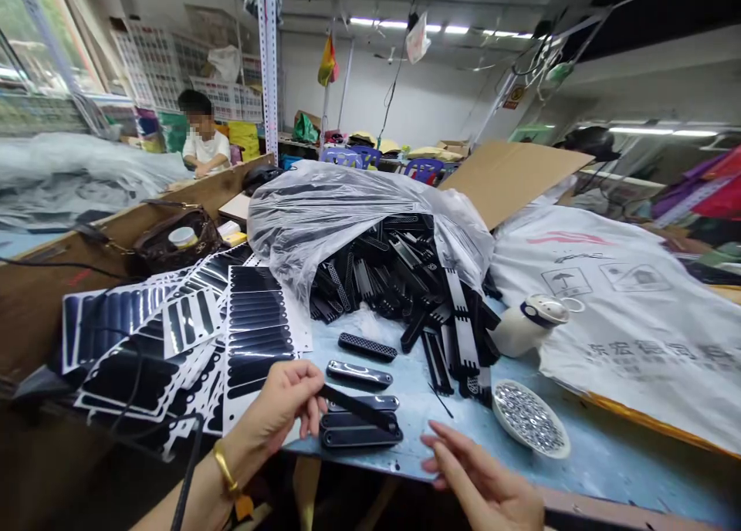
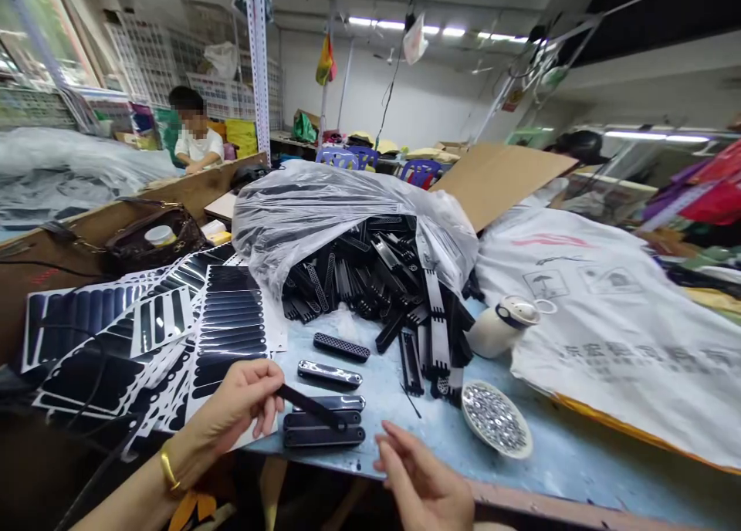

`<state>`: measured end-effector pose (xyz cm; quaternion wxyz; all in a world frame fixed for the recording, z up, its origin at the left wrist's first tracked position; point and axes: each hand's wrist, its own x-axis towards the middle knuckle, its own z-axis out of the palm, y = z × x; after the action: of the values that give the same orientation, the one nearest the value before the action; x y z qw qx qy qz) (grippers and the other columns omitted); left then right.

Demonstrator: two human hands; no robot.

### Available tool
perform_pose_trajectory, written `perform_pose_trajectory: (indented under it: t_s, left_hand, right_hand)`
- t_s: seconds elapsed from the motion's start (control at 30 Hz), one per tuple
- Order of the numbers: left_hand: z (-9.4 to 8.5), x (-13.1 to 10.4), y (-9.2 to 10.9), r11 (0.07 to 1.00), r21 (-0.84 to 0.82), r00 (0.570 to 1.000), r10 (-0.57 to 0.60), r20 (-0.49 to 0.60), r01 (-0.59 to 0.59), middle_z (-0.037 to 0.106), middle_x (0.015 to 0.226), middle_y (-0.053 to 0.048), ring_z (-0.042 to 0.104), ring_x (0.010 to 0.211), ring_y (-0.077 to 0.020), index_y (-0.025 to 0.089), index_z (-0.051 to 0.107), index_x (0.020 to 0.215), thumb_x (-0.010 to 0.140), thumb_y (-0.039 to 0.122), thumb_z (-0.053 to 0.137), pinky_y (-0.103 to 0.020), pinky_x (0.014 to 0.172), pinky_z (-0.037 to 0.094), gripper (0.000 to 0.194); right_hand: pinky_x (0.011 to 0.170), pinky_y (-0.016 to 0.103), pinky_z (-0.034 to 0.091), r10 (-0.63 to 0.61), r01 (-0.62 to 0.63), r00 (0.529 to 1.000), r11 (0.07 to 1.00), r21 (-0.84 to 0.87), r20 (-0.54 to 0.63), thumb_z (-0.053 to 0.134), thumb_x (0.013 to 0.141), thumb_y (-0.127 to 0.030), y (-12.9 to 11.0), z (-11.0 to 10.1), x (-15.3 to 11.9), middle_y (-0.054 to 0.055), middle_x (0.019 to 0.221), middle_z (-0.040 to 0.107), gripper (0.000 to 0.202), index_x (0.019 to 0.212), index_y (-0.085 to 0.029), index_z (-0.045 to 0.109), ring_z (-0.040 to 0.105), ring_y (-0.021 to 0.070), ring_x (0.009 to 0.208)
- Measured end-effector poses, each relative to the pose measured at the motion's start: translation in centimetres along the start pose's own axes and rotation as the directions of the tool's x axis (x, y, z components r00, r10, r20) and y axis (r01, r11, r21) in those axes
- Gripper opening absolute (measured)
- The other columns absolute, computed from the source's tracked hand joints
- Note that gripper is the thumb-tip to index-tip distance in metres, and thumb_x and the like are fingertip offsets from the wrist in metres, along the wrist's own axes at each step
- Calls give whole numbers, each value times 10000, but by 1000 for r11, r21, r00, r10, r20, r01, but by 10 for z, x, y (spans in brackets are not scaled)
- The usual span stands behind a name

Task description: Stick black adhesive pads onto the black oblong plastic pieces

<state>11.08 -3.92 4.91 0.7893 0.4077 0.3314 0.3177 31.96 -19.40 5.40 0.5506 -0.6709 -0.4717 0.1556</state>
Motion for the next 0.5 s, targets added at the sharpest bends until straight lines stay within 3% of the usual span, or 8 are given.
perform_pose_trajectory:
  t_s: [0.07,0.1,0.2,0.27,0.3,0.37,0.5]
  left_hand:
    - [2,11,5,996,68,998,52,-44,-49,650,516,-39,566,329,-108,136,543,634,623,482,790,-134,286,331,426]
    - [4,17,7,994,94,997,61,-44,-56,653,519,-44,578,339,-115,135,543,630,622,480,783,-134,285,327,420]
    - [14,30,11,993,108,999,45,4,-45,658,518,-54,589,345,-126,135,549,642,623,478,761,-138,282,317,404]
    - [19,37,12,994,98,999,37,32,-40,663,521,-55,585,341,-121,137,548,656,626,469,753,-135,284,312,391]
    - [21,40,12,995,95,998,30,46,-34,664,521,-54,582,337,-119,140,544,658,627,465,751,-134,282,306,386]
    - [23,45,11,996,89,997,11,74,-18,661,516,-49,578,331,-122,147,534,658,627,462,749,-135,274,294,382]
    - [22,59,10,995,95,993,-34,114,23,670,547,-57,594,359,-132,149,537,673,644,482,733,-149,290,299,387]
  right_hand:
    - [587,263,614,-204,191,978,962,-197,-44,703,829,-284,0,-2,14,70,845,767,138,930,-212,765,726,210,674]
    - [634,274,620,-337,320,941,910,-264,-19,703,822,-241,-1,0,22,67,859,767,118,919,-217,764,730,212,705]
    - [700,308,618,-640,621,766,712,-329,62,664,834,-133,-7,15,48,86,899,762,213,1023,-201,735,726,218,780]
    - [676,324,610,-733,720,672,613,-325,105,648,838,-103,-6,28,61,107,897,754,246,1064,-175,712,712,224,783]
    - [646,324,603,-751,742,649,589,-320,124,639,842,-99,-4,34,66,106,873,747,247,1070,-167,704,702,221,756]
    - [601,318,584,-745,753,647,588,-296,165,612,855,-93,1,42,73,89,819,729,229,1053,-169,700,679,208,701]
    - [560,294,559,-676,712,702,664,-230,224,586,856,-76,13,47,81,56,727,692,221,1007,-179,710,655,190,634]
